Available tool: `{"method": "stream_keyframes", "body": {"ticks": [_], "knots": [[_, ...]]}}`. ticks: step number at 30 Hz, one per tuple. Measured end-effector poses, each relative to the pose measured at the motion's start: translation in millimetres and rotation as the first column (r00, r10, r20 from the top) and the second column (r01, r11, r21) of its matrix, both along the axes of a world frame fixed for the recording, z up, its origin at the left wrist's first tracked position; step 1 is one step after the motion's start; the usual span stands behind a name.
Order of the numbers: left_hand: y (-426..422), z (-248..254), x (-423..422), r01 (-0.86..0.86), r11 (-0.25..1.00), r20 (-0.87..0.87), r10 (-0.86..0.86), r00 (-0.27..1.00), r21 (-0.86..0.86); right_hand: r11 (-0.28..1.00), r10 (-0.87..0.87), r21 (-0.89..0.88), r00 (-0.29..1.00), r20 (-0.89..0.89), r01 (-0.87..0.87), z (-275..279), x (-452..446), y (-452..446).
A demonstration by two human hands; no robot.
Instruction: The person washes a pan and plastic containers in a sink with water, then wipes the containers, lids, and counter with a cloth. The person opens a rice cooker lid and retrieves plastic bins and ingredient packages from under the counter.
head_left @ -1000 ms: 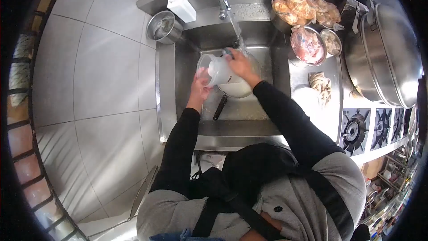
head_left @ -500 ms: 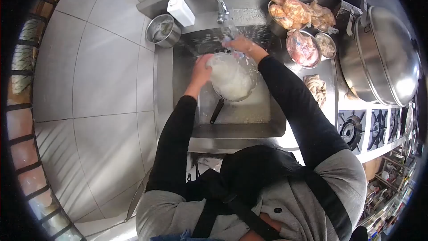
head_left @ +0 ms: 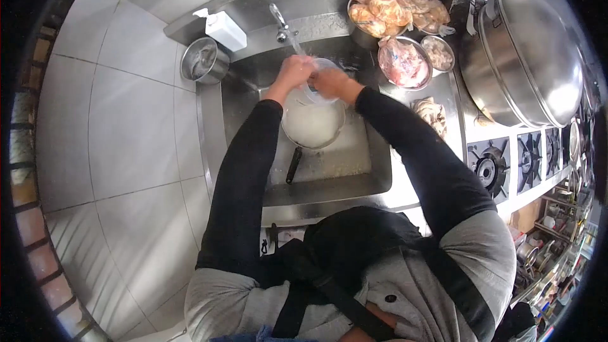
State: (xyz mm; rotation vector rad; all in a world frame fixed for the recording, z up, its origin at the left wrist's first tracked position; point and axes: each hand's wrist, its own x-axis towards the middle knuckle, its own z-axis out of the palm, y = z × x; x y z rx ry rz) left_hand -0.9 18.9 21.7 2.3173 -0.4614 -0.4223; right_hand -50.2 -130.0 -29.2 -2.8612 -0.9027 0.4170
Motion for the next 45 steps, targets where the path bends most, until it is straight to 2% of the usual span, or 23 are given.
{"method": "stream_keyframes", "body": {"ticks": [3, 5, 7, 8, 9, 10, 11, 15, 18, 19, 20, 21, 23, 26, 27, 30, 32, 33, 35, 37, 40, 43, 45], "knots": [[-14, 1, -3, 0.253, 0.96, 0.402, -0.185, 0.897, -0.122, 0.924, -0.196, 0.33, 0.98, -0.017, 0.191, -99, 35, 30], [-13, 4, -29, 0.096, 0.986, 0.428, -0.03, 0.903, -0.133, 0.547, -0.269, 0.732, 0.914, -0.305, 0.405, -76, 11, 38], [-7, -6, -41, -0.017, 0.983, 0.567, 0.119, 0.815, -0.182, 0.606, -0.153, 0.794, 0.972, 0.179, -0.05, -66, 19, 25], [1, -18, -50, -0.093, 0.975, 0.56, 0.192, 0.806, -0.2, 0.044, -0.049, 0.948, 0.949, -0.313, 0.315, -63, 16, 31], [8, -23, -61, -0.167, 0.961, 0.557, 0.264, 0.788, -0.22, -0.425, 0.298, 0.603, 0.734, -0.61, 0.675, -36, 9, 35], [16, -27, -68, -0.236, 0.941, 0.556, 0.334, 0.761, -0.242, -0.557, 0.703, -0.051, 0.438, -0.56, 0.829, -2, 1, 38], [24, -33, -74, -0.244, 0.951, 0.502, 0.307, 0.809, -0.187, -0.574, 0.719, -0.016, 0.494, -0.488, 0.819, 45, -32, 38], [45, -50, -116, 0.03, 0.968, 0.455, 0.091, 0.886, -0.251, -0.494, 0.318, 0.223, 0.413, -0.853, 0.84, -13, -35, 56], [57, -80, -159, -0.396, 0.803, 0.115, 0.49, 0.864, -0.445, -0.617, 0.395, 0.139, 0.458, -0.796, 0.774, -19, -48, 53], [67, -110, -151, -0.589, 0.654, -0.398, 0.437, 0.807, -0.475, -0.628, 0.392, 0.157, 0.484, -0.783, 0.762, -27, -54, 54], [77, -139, -144, -0.824, 0.47, -0.789, 0.352, 0.503, -0.315, -0.585, 0.428, 0.098, 0.409, -0.806, 0.805, -35, -67, 58], [73, -93, -146, -0.91, 0.33, -0.953, 0.084, 0.291, -0.249, -0.538, 0.46, 0.044, 0.337, -0.821, 0.842, -42, -78, 61], [66, -84, -133, -0.949, -0.006, -0.925, -0.22, 0.309, -0.316, -0.525, 0.408, 0.039, 0.291, -0.865, 0.85, -71, -84, 86], [78, -146, -100, -0.909, -0.249, -0.903, -0.194, 0.384, -0.333, -0.262, 0.106, 0.091, 0.123, -0.987, 0.961, -49, -113, 88], [78, -125, -92, -0.883, -0.371, -0.925, -0.132, 0.355, -0.286, -0.089, -0.005, 0.012, 0.012, -1.0, 0.996, -14, -123, 81], [97, -105, -87, -0.811, -0.302, -0.826, -0.111, 0.552, -0.502, -0.196, -0.223, 0.102, 0.057, -0.973, 0.975, -57, -126, 57], [94, -79, -88, -0.824, -0.189, -0.831, -0.067, 0.553, -0.533, -0.127, -0.645, 0.69, 0.469, -0.603, 0.713, -45, -118, 69], [87, -62, -92, -0.826, -0.081, -0.827, -0.033, 0.562, -0.558, 0.012, -0.791, 0.875, 0.54, -0.287, 0.483, -34, -112, 79], [75, -65, -102, -0.817, 0.089, -0.819, 0.025, 0.574, -0.57, 0.4, -0.582, 0.892, 0.81, 0.072, 0.208, 9, -90, 94], [72, -62, -102, -0.712, 0.147, -0.718, 0.018, 0.696, -0.687, 0.695, -0.522, 0.707, 0.768, 0.372, 0.13, 16, -54, 90], [79, -30, -114, -0.601, 0.389, -0.601, 0.136, 0.787, -0.698, 0.479, -0.635, 0.654, 0.746, -0.203, 0.585, 27, 5, 73], [87, -58, -104, -0.383, 0.67, -0.365, 0.177, 0.914, -0.636, 0.645, -0.578, 0.592, 0.815, -0.035, 0.483, 24, 12, 87], [99, -82, -87, -0.176, 0.907, -0.146, 0.129, 0.981, -0.383, 0.631, -0.334, 0.762, 0.938, 0.094, 0.148, 16, 12, 88]]}}
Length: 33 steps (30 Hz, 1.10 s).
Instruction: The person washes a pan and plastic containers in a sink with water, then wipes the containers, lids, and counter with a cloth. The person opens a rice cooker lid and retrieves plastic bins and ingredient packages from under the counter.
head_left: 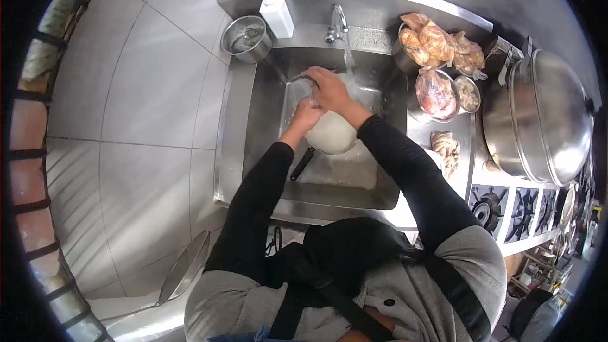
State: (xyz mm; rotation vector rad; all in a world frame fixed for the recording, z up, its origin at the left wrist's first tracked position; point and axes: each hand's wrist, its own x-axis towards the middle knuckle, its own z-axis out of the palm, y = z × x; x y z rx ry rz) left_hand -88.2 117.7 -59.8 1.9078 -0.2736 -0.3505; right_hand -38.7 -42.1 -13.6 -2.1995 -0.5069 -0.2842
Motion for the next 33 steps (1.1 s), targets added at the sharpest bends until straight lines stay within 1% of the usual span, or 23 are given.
{"method": "stream_keyframes", "body": {"ticks": [1, 2, 3, 4, 7, 9, 10, 11, 12, 13, 15, 16, 17, 18, 19, 21, 22, 23, 25, 27, 30, 32, 33], "knots": [[3, 0, 0, 0.06, 0.98, 0.066, -0.073, 0.995, 0.188, 0.986, 0.144, 0.067, 0.984, 0.106, -0.152, -9, -4, -2], [5, -1, 4, 0.114, 0.98, 0.092, -0.131, 0.987, 0.163, 0.97, 0.194, 0.179, 0.968, -0.158, -0.166, -13, 6, -25], [4, 13, 5, 0.17, 0.975, 0.117, -0.187, 0.975, 0.142, 0.998, -0.049, -0.059, 0.938, -0.344, 0.03, -7, 20, -44], [1, 26, 4, 0.227, 0.966, 0.138, -0.243, 0.96, 0.121, 0.929, -0.317, -0.326, 0.832, -0.455, 0.175, 0, 25, -58], [-36, 62, 26, 0.07, 0.792, 0.283, -0.298, 0.912, 0.607, 0.915, -0.4, -0.175, 0.877, -0.267, 0.364, 7, 16, -73], [-58, 73, 48, 0.06, 0.689, 0.296, -0.387, 0.873, 0.722, 0.864, -0.502, -0.06, 0.843, -0.192, 0.5, 15, 4, -71], [-69, 78, 63, 0.044, 0.631, 0.304, -0.431, 0.849, 0.774, 0.725, -0.668, 0.039, 0.716, -0.204, 0.687, -36, 14, -77], [-77, 78, 79, 0.079, 0.632, 0.334, -0.507, 0.795, 0.771, 0.672, -0.56, 0.202, 0.668, -0.491, 0.712, -30, 0, -83], [-83, 71, 91, 0.121, 0.624, 0.353, -0.58, 0.734, 0.772, 0.567, -0.356, 0.334, 0.589, -0.725, 0.753, -28, -35, -84], [-90, 61, 102, 0.167, 0.608, 0.367, -0.65, 0.665, 0.776, 0.505, -0.361, 0.411, 0.619, -0.698, 0.759, -42, -63, -78], [-112, 56, 116, 0.222, 0.509, 0.295, -0.744, 0.599, 0.832, 0.466, -0.268, 0.314, 0.47, -0.841, 0.827, -33, -118, -66], [-124, 64, 117, 0.225, 0.453, 0.265, -0.783, 0.562, 0.863, 0.475, -0.338, 0.273, 0.46, -0.821, 0.836, -62, -137, -64], [-132, 67, 119, 0.223, 0.393, 0.229, -0.818, 0.527, 0.892, 0.443, -0.08, 0.325, 0.398, -0.914, 0.836, -41, -156, -62], [-138, 53, 129, 0.237, 0.352, 0.18, -0.825, 0.536, 0.906, 0.422, 0.038, 0.384, 0.407, -0.913, 0.821, -56, -169, -63], [-135, 44, 134, 0.253, 0.4, 0.216, -0.816, 0.536, 0.881, 0.391, 0.154, 0.438, 0.412, -0.898, 0.809, -63, -176, -63], [-131, 31, 139, 0.293, 0.496, 0.293, -0.796, 0.53, 0.818, 0.212, 0.199, 0.578, 0.544, -0.815, 0.788, -66, -177, -63], [-129, 48, 129, 0.325, 0.3, 0.11, -0.864, 0.492, 0.897, 0.119, 0.205, 0.639, 0.61, -0.765, 0.76, -61, -174, -67], [-117, 46, 121, 0.273, 0.402, 0.266, -0.866, 0.424, 0.874, 0.179, 0.117, 0.69, 0.681, -0.722, 0.701, -55, -163, -79], [-83, 28, 109, 0.2, 0.598, 0.547, -0.796, 0.259, 0.776, 0.19, 0.011, 0.683, 0.694, -0.72, 0.706, -32, -139, -101], [-58, 54, 72, 0.189, 0.7, 0.608, -0.7, 0.374, 0.689, 0.257, -0.23, 0.506, 0.561, -0.795, 0.823, 8, -111, -100], [-40, 62, 38, 0.084, 0.792, 0.682, -0.569, 0.46, 0.604, 0.495, -0.097, 0.321, 0.419, -0.903, 0.808, 13, -60, -93], [-22, 61, 17, 0.012, 0.838, 0.693, -0.46, 0.554, 0.546, 0.809, -0.315, 0.166, 0.655, -0.687, 0.563, -53, -4, -92], [-14, 64, 5, -0.005, 0.86, 0.676, -0.397, 0.621, 0.51, 0.898, -0.328, 0.026, 0.709, -0.624, 0.439, -45, 8, -81]]}}
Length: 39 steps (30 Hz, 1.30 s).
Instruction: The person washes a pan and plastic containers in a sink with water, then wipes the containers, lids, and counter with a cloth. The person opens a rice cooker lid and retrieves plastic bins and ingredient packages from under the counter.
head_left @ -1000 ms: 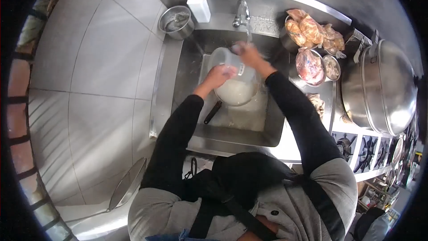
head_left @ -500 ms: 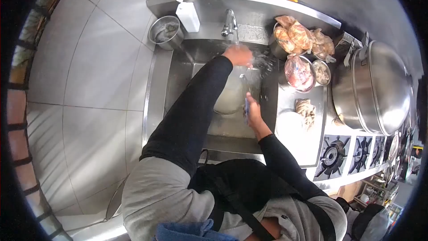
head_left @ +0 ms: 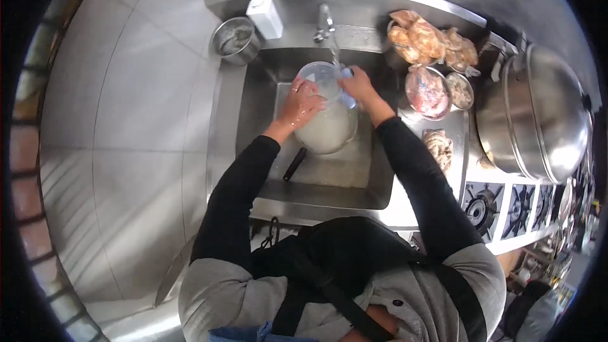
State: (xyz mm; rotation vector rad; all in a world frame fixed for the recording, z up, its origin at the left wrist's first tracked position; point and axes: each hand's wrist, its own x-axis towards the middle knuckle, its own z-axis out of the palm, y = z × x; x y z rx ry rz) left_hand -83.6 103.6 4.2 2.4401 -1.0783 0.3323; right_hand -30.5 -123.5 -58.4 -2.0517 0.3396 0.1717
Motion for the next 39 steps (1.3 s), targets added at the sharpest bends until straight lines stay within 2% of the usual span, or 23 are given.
{"method": "stream_keyframes", "body": {"ticks": [2, 4, 5, 6, 8, 9, 10, 12, 14, 16, 19, 22, 24, 25, 26, 29, 31, 33, 34, 36, 37, 38, 39], "knots": [[7, 0, -21, -0.213, 0.963, -0.117, 0.196, 0.974, -0.167, 0.906, 0.276, -0.334, 0.961, -0.003, -0.261, 43, 18, 17], [-1, -5, -31, -0.493, 0.78, -0.27, 0.416, 0.869, -0.386, 0.747, 0.477, -0.49, 0.876, -0.075, -0.449, 75, 39, 30], [-6, -16, -27, -0.627, 0.677, -0.391, 0.496, 0.776, -0.385, 0.643, 0.561, -0.557, 0.818, -0.125, -0.526, 87, 45, 36], [-8, -37, -21, -0.747, 0.558, -0.511, 0.552, 0.659, -0.361, 0.633, 0.608, -0.554, 0.79, -0.078, -0.541, 92, 46, 40], [-2, -62, -9, -0.874, 0.397, -0.881, 0.254, 0.398, -0.28, 0.61, 0.689, -0.556, 0.725, 0.02, -0.565, 99, 48, 42], [1, -64, -5, -0.892, 0.386, -0.971, -0.128, 0.2, -0.235, 0.587, 0.727, -0.553, 0.686, 0.039, -0.591, 100, 49, 43], [3, -66, -3, -0.898, 0.396, -0.871, -0.49, -0.029, -0.192, 0.648, 0.674, -0.554, 0.733, 0.097, -0.522, 100, 47, 43], [-9, -57, -5, -0.93, 0.311, -0.925, -0.373, 0.068, -0.194, 0.761, 0.54, -0.537, 0.814, 0.214, -0.364, 98, 40, 38], [-22, -41, -3, -0.934, 0.281, -0.95, -0.277, 0.143, -0.222, 0.958, 0.254, -0.21, 0.915, 0.313, -0.194, 96, 36, 30], [-35, -28, -3, -0.916, 0.303, -0.956, -0.212, 0.203, -0.262, 0.975, 0.214, -0.119, 0.925, 0.314, -0.186, 85, 24, 23], [-61, 10, -19, -0.83, 0.451, -0.929, 0.007, 0.371, -0.328, 0.853, 0.49, -0.335, 0.834, 0.254, -0.4, 57, 11, 21], [-65, 24, 2, -0.74, 0.655, -0.931, 0.155, 0.329, -0.152, 0.679, 0.691, -0.521, 0.69, 0.215, -0.518, 5, 13, 17], [-72, 21, 16, -0.537, 0.814, -0.805, 0.159, 0.572, -0.221, 0.474, 0.852, -0.706, 0.476, 0.218, -0.526, -57, 17, 18], [-74, 19, 20, -0.441, 0.876, -0.722, 0.177, 0.669, -0.194, 0.457, 0.773, -0.659, 0.633, -0.038, -0.598, -7, -5, 15], [-73, 19, 25, -0.347, 0.925, -0.621, 0.181, 0.763, -0.156, 0.537, 0.735, -0.569, 0.676, -0.045, -0.622, -1, -2, 15], [-72, -5, 37, -0.318, 0.948, -0.398, 0.282, 0.873, -0.026, 0.563, 0.759, -0.392, 0.643, -0.104, -0.728, -3, -3, 19], [-50, -62, 43, -0.527, 0.848, -0.69, 0.348, 0.634, -0.057, 0.523, 0.821, -0.22, 0.556, -0.128, -0.823, -68, 21, 24], [-31, -63, 29, -0.758, 0.65, -0.943, 0.21, 0.259, -0.063, 0.561, 0.818, -0.227, 0.575, 0.007, -0.796, 12, 14, 32], [-18, -47, 8, -0.859, 0.512, -0.999, 0.03, 0.042, -0.021, 0.585, 0.808, -0.215, 0.583, 0.08, -0.782, 63, 5, 37], [41, -123, 10, -0.964, 0.089, -0.891, -0.37, -0.264, 0.249, 0.712, 0.695, -0.044, 0.695, 0.184, -0.701, 131, -1, 31], [56, -136, -2, -0.964, -0.093, -0.857, -0.486, -0.173, 0.248, 0.76, 0.625, 0.05, 0.749, 0.218, -0.648, 142, -7, 30], [66, -138, -14, -0.93, -0.269, -0.813, -0.58, -0.05, 0.249, 0.774, 0.622, -0.094, 0.725, 0.297, -0.626, 139, -16, 34], [69, -127, -18, -0.938, -0.245, -0.721, -0.693, -0.007, 0.245, 0.781, 0.622, -0.24, 0.688, 0.372, -0.576, 132, -26, 41]]}}
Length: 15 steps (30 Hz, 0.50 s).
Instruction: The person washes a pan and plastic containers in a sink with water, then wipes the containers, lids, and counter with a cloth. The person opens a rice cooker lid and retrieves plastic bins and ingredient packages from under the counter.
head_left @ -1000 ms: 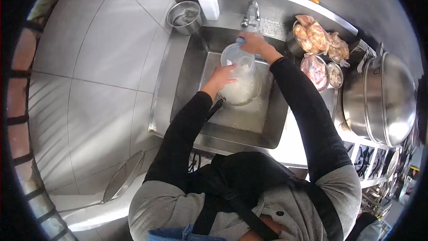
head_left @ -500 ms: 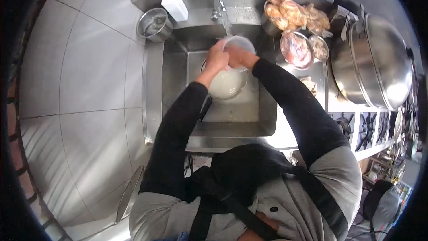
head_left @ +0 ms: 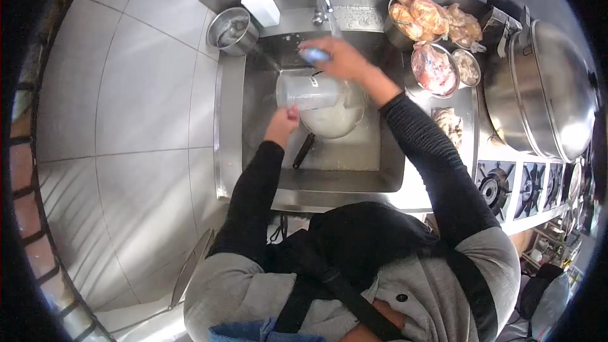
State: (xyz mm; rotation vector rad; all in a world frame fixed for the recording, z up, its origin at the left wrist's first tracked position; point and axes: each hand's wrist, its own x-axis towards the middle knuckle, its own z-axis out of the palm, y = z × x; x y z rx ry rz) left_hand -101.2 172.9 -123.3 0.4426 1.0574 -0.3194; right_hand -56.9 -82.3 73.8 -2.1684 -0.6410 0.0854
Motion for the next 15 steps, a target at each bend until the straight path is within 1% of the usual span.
{"method": "stream_keyframes", "body": {"ticks": [1, 2, 3, 5, 6, 7, 8, 9, 10, 11, 12, 13, 14, 15], "knots": [[2, 14, -11, -0.007, 0.989, 0.033, 0.011, 0.999, -0.145, 0.997, -0.027, -0.06, 0.988, 0.151, 0.037, -15, -10, 9], [3, 23, -16, -0.005, 0.957, 0.065, 0.025, 0.998, -0.291, 0.993, 0.116, -0.041, 0.931, 0.345, -0.108, -50, -13, 20], [2, 26, -15, 0.028, 0.959, 0.115, 0.005, 0.993, -0.281, 0.972, 0.18, -0.22, 0.85, 0.495, -0.078, -58, -30, 25], [11, 27, -24, 0.035, 0.968, 0.168, 0.008, 0.986, -0.247, 0.979, 0.115, -0.202, 0.883, 0.456, -0.023, -69, -27, 20], [15, 33, -29, 0.021, 0.974, 0.179, 0.02, 0.984, -0.226, 0.993, -0.083, 0.094, 0.977, 0.194, 0.066, -75, -14, 17], [9, 53, -37, -0.015, 0.98, 0.155, 0.046, 0.987, -0.198, 0.913, -0.19, 0.34, 0.972, -0.138, 0.227, -85, 3, 12], [8, 57, -44, -0.058, 0.977, 0.132, 0.086, 0.988, -0.205, 0.754, -0.193, 0.485, 0.855, -0.482, 0.444, -97, 9, 15], [7, 60, -51, -0.101, 0.972, 0.109, 0.126, 0.986, -0.21, 0.694, -0.273, 0.482, 0.815, -0.512, 0.535, -120, 5, 25], [6, 55, -49, -0.149, 0.955, 0.103, 0.18, 0.978, -0.256, 0.625, -0.353, 0.477, 0.769, -0.533, 0.618, -146, 1, 33], [4, 49, -43, -0.195, 0.931, 0.101, 0.236, 0.967, -0.308, 0.552, -0.427, 0.473, 0.72, -0.547, 0.687, -156, 1, 37], [8, 39, -43, -0.174, 0.951, 0.103, 0.205, 0.973, -0.255, 0.628, -0.519, 0.308, 0.679, -0.519, 0.715, -149, -10, 38], [16, 28, -44, -0.158, 0.968, 0.107, 0.181, 0.978, -0.198, 0.676, -0.6, 0.137, 0.648, -0.469, 0.724, -137, -25, 40], [27, 16, -46, -0.144, 0.98, 0.108, 0.159, 0.981, -0.135, 0.693, -0.67, -0.036, 0.624, -0.403, 0.72, -123, -31, 43], [42, -2, -50, -0.112, 0.991, 0.158, 0.124, 0.98, -0.078, 0.765, -0.609, -0.049, 0.697, -0.379, 0.643, -112, -24, 45]]}}
